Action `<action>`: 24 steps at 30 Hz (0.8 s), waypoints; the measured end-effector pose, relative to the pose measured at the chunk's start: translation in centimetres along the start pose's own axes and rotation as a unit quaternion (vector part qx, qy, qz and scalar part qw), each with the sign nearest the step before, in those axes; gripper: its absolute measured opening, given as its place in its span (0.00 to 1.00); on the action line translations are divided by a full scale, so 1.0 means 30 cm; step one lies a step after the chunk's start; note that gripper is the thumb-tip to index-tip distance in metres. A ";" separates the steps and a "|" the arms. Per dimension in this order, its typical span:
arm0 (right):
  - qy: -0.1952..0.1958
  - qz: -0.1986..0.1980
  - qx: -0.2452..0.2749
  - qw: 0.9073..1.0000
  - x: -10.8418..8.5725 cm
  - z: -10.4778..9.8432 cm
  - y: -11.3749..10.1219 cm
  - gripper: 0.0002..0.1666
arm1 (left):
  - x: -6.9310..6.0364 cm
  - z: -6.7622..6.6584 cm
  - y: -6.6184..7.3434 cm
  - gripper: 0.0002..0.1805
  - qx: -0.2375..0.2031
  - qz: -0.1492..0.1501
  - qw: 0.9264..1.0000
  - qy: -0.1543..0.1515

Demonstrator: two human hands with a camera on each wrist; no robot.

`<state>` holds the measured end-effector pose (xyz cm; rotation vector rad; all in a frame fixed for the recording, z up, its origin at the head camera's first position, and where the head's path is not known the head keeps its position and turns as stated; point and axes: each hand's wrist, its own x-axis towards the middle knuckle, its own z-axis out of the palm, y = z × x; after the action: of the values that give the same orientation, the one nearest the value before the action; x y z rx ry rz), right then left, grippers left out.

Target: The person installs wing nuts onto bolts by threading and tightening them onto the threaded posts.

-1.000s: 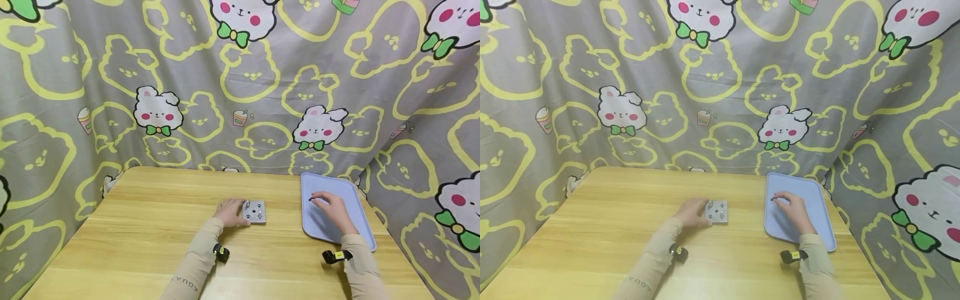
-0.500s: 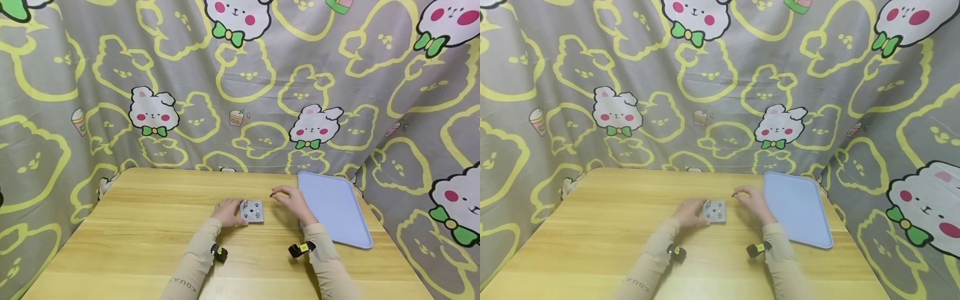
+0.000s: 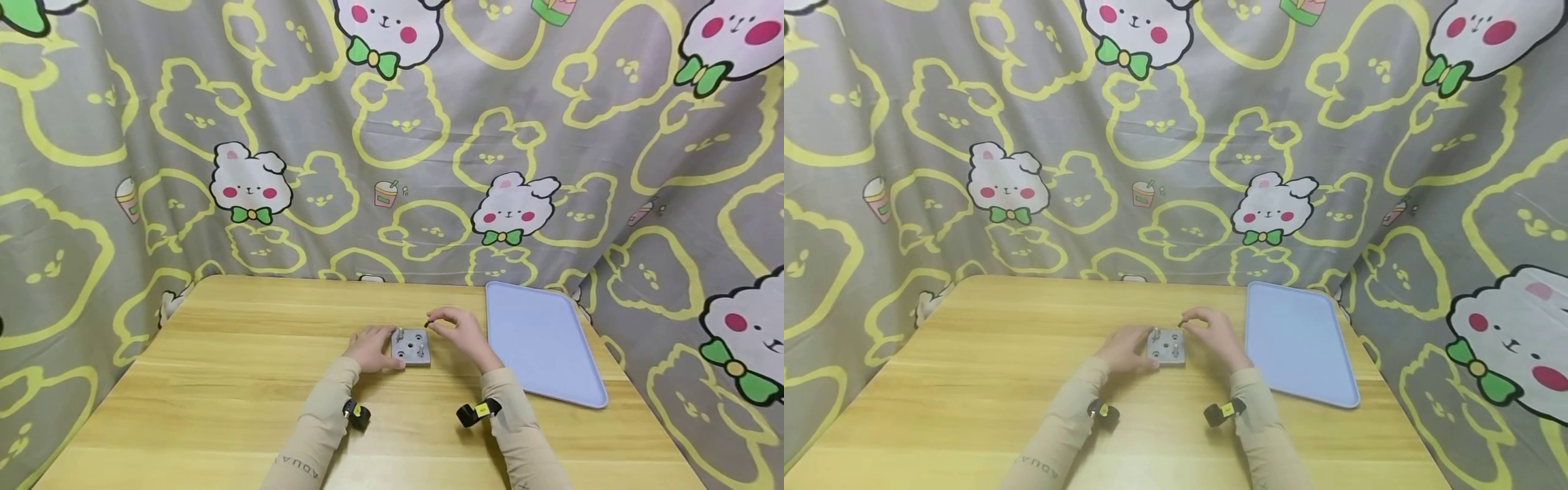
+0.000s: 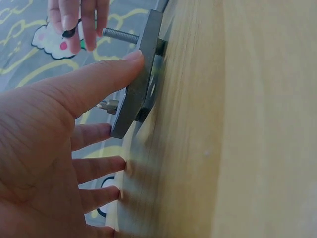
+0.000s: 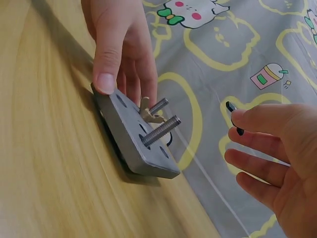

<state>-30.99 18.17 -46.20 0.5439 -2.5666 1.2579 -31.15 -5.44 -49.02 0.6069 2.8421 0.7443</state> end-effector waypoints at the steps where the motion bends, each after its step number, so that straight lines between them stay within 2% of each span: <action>1: 0.001 0.001 0.000 1.000 -0.002 0.001 0.000 0.05 | -0.001 -0.004 0.002 0.50 0.002 -0.001 1.000 0.000; 5: 0.004 0.006 0.001 1.000 -0.005 0.003 -0.003 0.04 | -0.005 -0.023 0.023 0.48 0.001 0.010 1.000 0.014; 9: -0.002 0.005 -0.001 1.000 -0.005 0.006 -0.007 0.05 | -0.008 -0.047 0.071 0.37 -0.023 0.041 0.996 0.071; 11: -0.006 0.007 -0.001 1.000 -0.005 0.008 -0.010 0.05 | -0.010 -0.052 0.099 0.28 -0.050 0.050 0.992 0.109; 13: -0.008 0.005 -0.003 1.000 -0.005 0.008 -0.013 0.06 | -0.009 -0.050 0.124 0.20 -0.082 0.046 0.985 0.143; 17: -0.012 0.006 0.002 1.000 -0.003 0.012 -0.017 0.09 | -0.008 -0.036 0.157 0.11 -0.147 0.037 0.970 0.192; 20: -0.020 0.007 -0.002 1.000 -0.005 0.016 -0.019 0.08 | -0.006 -0.019 0.166 0.10 -0.166 0.039 0.965 0.199; 24: -0.028 0.006 -0.006 1.000 -0.010 0.020 -0.026 0.07 | -0.002 0.003 0.168 0.11 -0.167 0.042 0.967 0.189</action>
<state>-30.43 17.30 -46.11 0.5679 -2.6253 1.2469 -29.34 -1.41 -46.60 0.5858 2.9188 1.4586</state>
